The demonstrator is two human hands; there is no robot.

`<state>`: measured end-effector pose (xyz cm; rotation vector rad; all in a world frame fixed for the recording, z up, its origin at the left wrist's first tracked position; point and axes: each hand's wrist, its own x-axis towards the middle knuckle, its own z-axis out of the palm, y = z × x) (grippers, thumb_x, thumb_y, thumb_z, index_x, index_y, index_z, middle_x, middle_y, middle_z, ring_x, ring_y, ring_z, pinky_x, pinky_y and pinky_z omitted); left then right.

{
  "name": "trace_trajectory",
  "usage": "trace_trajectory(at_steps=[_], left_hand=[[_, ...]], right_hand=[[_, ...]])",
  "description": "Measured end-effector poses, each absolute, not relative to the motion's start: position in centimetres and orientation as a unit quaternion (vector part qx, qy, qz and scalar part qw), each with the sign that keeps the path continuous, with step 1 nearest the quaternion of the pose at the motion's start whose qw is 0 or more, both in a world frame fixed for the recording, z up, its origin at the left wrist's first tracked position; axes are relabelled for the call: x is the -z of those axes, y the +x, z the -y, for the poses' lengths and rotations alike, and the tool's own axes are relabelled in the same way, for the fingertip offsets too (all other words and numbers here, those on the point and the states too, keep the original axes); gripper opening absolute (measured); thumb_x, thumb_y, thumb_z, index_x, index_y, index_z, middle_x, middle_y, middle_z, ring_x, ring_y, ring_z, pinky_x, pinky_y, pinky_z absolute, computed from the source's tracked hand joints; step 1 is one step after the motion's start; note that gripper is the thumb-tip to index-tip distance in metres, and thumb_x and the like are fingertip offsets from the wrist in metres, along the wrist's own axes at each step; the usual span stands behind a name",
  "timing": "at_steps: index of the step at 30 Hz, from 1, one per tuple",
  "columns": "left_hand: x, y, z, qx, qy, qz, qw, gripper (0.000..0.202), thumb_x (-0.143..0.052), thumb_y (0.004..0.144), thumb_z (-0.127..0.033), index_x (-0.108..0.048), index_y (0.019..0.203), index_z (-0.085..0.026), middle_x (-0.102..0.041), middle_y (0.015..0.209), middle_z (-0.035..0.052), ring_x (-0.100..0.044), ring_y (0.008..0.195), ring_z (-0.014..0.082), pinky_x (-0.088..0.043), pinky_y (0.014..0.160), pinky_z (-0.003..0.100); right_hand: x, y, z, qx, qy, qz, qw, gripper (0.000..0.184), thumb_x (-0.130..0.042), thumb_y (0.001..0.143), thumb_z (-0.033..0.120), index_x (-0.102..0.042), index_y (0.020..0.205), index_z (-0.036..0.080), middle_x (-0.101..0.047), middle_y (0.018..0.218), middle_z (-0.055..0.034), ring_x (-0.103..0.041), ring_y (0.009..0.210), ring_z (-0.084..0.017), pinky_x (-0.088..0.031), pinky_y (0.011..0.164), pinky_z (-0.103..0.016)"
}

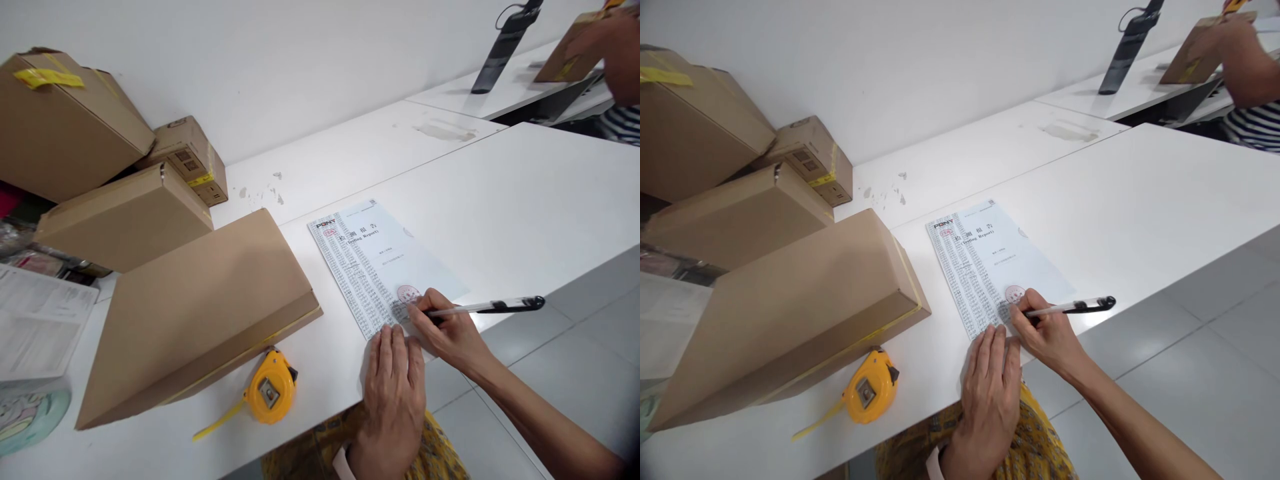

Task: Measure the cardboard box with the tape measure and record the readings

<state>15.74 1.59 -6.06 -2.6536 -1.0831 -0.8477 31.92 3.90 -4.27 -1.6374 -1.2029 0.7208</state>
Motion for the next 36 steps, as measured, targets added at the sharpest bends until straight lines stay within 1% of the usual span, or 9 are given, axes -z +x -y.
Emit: trace_trajectory(at_steps=[4, 12, 18, 25, 28, 33, 36], left_hand=[[6.07, 15.71, -1.64, 0.282, -0.884, 0.363, 0.081, 0.036, -0.059, 0.092, -0.008, -0.067, 0.126, -0.009, -0.069, 0.133, 0.0143, -0.060, 0.129, 0.0283, -0.055, 0.107, 0.041], [6.03, 15.69, -1.69, 0.279, -0.886, 0.361, 0.079, 0.037, -0.056, 0.092, -0.007, -0.067, 0.127, -0.009, -0.069, 0.134, 0.0143, -0.060, 0.130, 0.0281, -0.055, 0.108, 0.041], [6.10, 15.59, -1.55, 0.262, -0.891, 0.364, 0.076, 0.038, -0.056, 0.093, -0.009, -0.065, 0.130, -0.010, -0.067, 0.137, 0.0139, -0.058, 0.133, 0.0281, -0.054, 0.109, 0.041], [6.09, 15.58, -1.53, 0.268, -0.889, 0.363, 0.078, 0.038, -0.056, 0.093, -0.008, -0.066, 0.129, -0.009, -0.068, 0.136, 0.0140, -0.059, 0.132, 0.0283, -0.054, 0.109, 0.041], [5.94, 15.53, -1.58, 0.259, -0.892, 0.362, 0.074, 0.039, -0.056, 0.092, -0.008, -0.065, 0.131, -0.009, -0.067, 0.137, 0.0142, -0.059, 0.132, 0.0284, -0.054, 0.110, 0.041], [5.87, 15.55, -1.72, 0.273, -0.889, 0.361, 0.077, 0.035, -0.055, 0.093, -0.008, -0.067, 0.126, -0.009, -0.069, 0.133, 0.0144, -0.060, 0.130, 0.0283, -0.056, 0.107, 0.041], [5.96, 15.59, -1.72, 0.272, -0.889, 0.360, 0.079, 0.035, -0.055, 0.093, -0.008, -0.067, 0.126, -0.009, -0.069, 0.133, 0.0141, -0.061, 0.130, 0.0282, -0.056, 0.107, 0.041]], right_hand=[[4.05, 31.96, -3.95, -0.292, -0.666, 0.497, 0.473, 0.034, -0.062, 0.091, 0.039, -0.044, 0.066, 0.025, -0.046, 0.061, 0.0026, -0.035, 0.055, -0.012, -0.030, 0.047, -0.027], [3.83, 31.90, -4.00, -0.298, -0.661, 0.494, 0.479, 0.038, -0.065, 0.090, 0.046, -0.046, 0.066, 0.024, -0.046, 0.060, 0.0026, -0.034, 0.053, -0.012, -0.029, 0.045, -0.027], [4.47, 32.01, -3.77, -0.291, -0.667, 0.484, 0.486, 0.036, -0.061, 0.094, 0.044, -0.045, 0.069, 0.025, -0.040, 0.059, 0.0046, -0.033, 0.051, -0.012, -0.028, 0.045, -0.027], [4.44, 32.01, -3.95, -0.290, -0.665, 0.491, 0.482, 0.039, -0.062, 0.093, 0.048, -0.045, 0.066, 0.024, -0.043, 0.060, 0.0035, -0.032, 0.053, -0.012, -0.028, 0.045, -0.027], [4.55, 32.04, -3.96, -0.285, -0.668, 0.492, 0.480, 0.039, -0.063, 0.092, 0.046, -0.045, 0.067, 0.024, -0.043, 0.059, 0.0035, -0.033, 0.052, -0.011, -0.028, 0.045, -0.027], [4.57, 32.06, -3.92, -0.279, -0.667, 0.490, 0.487, 0.036, -0.060, 0.094, 0.044, -0.045, 0.068, 0.025, -0.042, 0.059, 0.0036, -0.033, 0.053, -0.012, -0.028, 0.045, -0.027], [4.10, 32.02, -3.98, -0.291, -0.669, 0.489, 0.478, 0.036, -0.062, 0.092, 0.044, -0.045, 0.067, 0.025, -0.042, 0.058, 0.0037, -0.032, 0.052, -0.011, -0.028, 0.044, -0.026]])
